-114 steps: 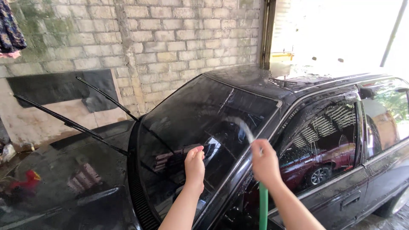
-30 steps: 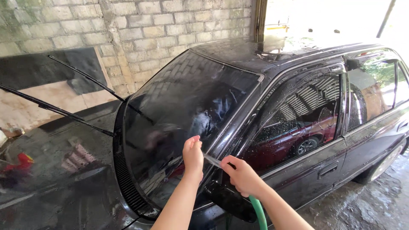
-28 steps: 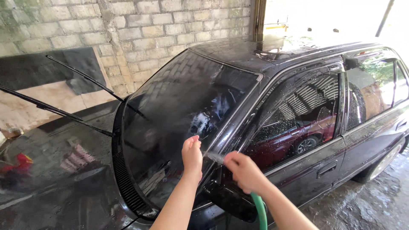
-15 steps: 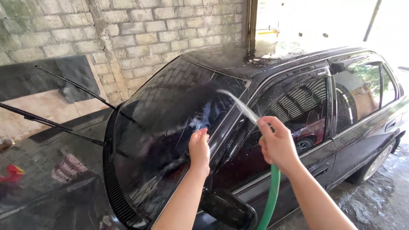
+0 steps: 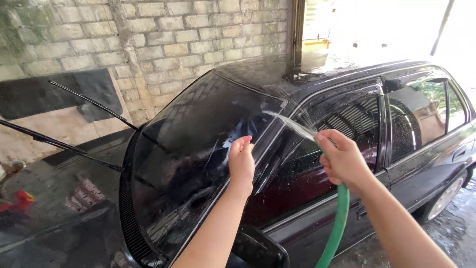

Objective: Washing the hood, wheels, windshield, and roof of a car using a hose.

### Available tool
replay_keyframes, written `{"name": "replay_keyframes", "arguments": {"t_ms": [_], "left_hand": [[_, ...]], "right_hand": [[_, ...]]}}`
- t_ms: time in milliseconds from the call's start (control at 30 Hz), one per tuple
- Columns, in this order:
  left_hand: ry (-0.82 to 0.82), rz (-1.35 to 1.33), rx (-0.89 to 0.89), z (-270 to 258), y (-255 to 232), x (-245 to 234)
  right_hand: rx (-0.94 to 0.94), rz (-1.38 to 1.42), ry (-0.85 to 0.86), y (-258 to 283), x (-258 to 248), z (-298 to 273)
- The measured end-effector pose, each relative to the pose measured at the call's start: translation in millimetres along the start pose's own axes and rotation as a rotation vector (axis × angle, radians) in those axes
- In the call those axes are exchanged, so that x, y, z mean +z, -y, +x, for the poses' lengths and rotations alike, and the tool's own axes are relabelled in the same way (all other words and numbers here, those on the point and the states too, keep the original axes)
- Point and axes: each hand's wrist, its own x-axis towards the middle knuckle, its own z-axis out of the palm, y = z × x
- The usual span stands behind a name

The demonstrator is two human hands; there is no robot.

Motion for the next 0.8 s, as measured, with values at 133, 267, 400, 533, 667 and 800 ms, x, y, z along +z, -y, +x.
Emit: {"name": "replay_keyframes", "arguments": {"t_ms": [133, 267, 400, 533, 667, 800], "left_hand": [[0.004, 0.002, 0.007, -2, -2, 13], [-0.011, 0.041, 0.007, -7, -3, 24], [-0.007, 0.03, 0.02, -15, -5, 35], [0.006, 0.023, 0.033, -13, 0, 43], [-0.023, 0.014, 0.056, -17, -4, 50], [-0.04, 0.027, 0.052, -24, -9, 58]], "right_hand": [[-0.015, -0.01, -0.018, 1, -23, 9], [-0.032, 0.002, -0.032, 6, -39, 7], [-0.027, 0.001, -0.038, 6, -54, 7], [-0.04, 0.028, -0.043, 3, -67, 10], [-0.055, 0.078, -0.08, 7, -77, 10], [-0.072, 0.058, -0.094, 12, -91, 13]]}}
